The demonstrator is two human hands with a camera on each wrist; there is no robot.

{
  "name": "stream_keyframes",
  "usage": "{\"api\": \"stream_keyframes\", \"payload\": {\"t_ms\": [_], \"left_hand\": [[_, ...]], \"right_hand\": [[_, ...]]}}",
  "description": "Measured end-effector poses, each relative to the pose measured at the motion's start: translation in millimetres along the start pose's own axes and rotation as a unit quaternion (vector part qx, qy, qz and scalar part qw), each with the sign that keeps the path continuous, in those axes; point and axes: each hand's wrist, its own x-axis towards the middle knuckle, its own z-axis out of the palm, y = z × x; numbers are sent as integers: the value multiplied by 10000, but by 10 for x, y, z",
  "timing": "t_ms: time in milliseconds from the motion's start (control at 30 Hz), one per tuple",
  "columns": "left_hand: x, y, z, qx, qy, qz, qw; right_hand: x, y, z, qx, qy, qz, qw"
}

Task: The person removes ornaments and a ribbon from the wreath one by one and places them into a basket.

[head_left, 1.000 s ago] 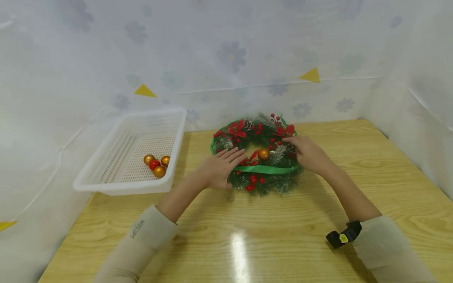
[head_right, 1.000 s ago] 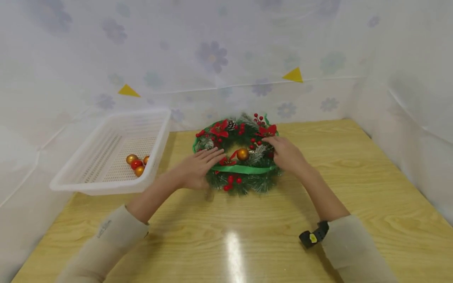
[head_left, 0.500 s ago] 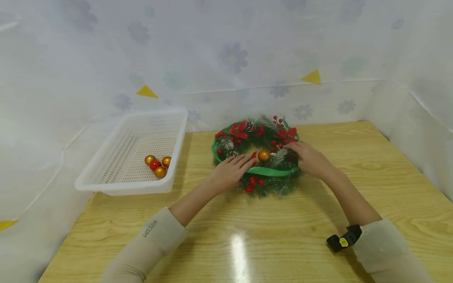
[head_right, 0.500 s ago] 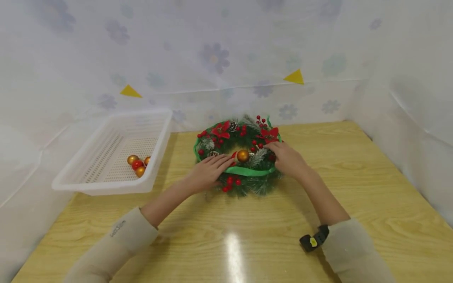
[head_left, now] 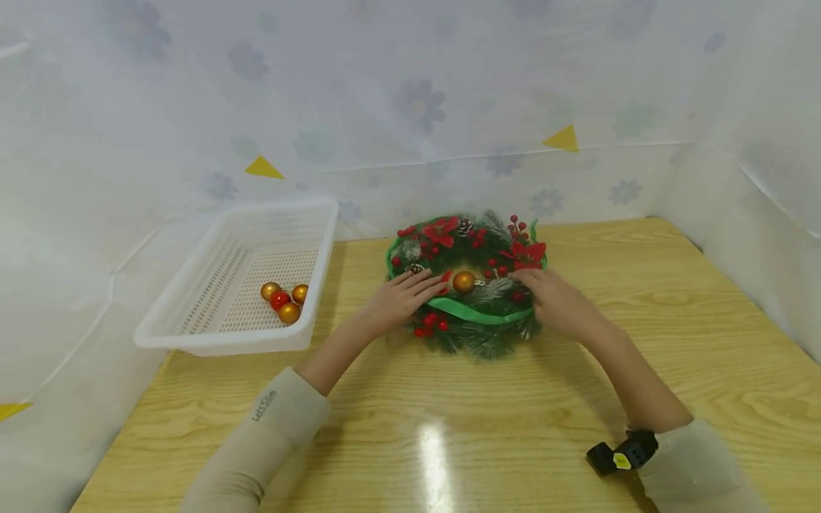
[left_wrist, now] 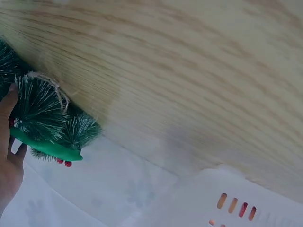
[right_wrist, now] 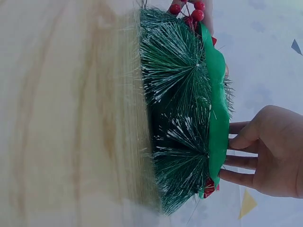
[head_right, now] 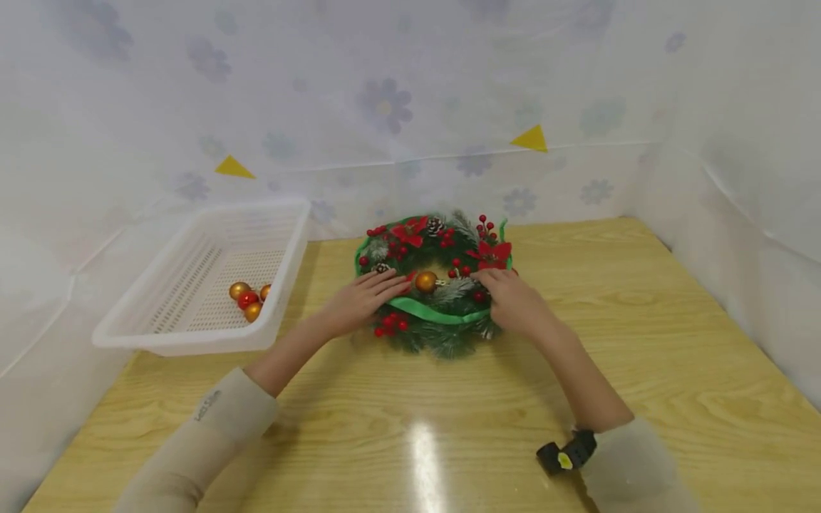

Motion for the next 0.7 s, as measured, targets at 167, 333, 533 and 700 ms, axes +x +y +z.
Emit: {"api": "stream_keyframes", "payload": {"t_ms": [167,333,533,700], "left_hand": [[-32,-71,-33,-67,-33,144,9999],[-52,-152,-187,-649,-155,106,9977],[36,-208,-385,-624,-44,-210,9978],[206,-166,-455,-581,-220,-322,9976]], "right_hand": [[2,-24,20,-79,-69,31,9999],[-3,-17,33,-86,-63,-9,9999],[-1,5,47,-119,-107,86,9998],[11,17,59,-149,-131,75,9998]]}}
